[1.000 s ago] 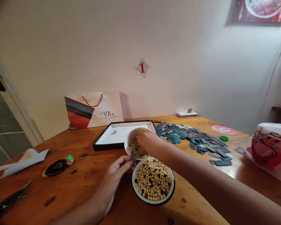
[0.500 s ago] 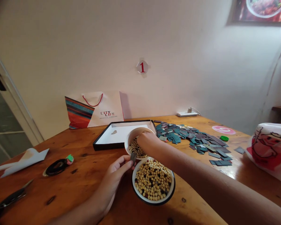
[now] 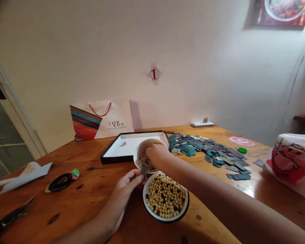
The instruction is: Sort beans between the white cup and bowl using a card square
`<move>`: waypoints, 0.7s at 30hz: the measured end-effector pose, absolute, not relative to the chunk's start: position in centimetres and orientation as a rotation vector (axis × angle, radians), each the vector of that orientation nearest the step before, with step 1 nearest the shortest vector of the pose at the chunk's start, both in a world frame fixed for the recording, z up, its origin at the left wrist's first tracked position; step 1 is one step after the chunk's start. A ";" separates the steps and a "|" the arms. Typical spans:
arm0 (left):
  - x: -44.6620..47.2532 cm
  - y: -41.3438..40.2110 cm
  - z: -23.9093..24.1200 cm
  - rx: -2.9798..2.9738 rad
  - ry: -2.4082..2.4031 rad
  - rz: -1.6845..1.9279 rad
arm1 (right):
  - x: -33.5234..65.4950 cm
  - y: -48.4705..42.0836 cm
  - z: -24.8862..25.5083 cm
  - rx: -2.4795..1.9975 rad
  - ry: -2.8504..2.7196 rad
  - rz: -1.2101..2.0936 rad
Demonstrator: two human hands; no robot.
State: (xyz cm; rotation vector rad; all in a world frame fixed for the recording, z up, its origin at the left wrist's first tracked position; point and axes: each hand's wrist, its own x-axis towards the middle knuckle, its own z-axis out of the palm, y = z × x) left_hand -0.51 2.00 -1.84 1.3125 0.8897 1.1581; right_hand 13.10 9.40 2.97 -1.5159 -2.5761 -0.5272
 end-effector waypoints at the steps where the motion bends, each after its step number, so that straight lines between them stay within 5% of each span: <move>1: -0.5 2.0 -1.8 1.312 0.887 1.161 | 13.0 9.4 3.0 -1.518 -2.571 -0.529; 21: -0.3 1.8 -1.5 1.175 0.861 1.206 | 12.5 8.5 4.2 -1.520 -2.454 -0.454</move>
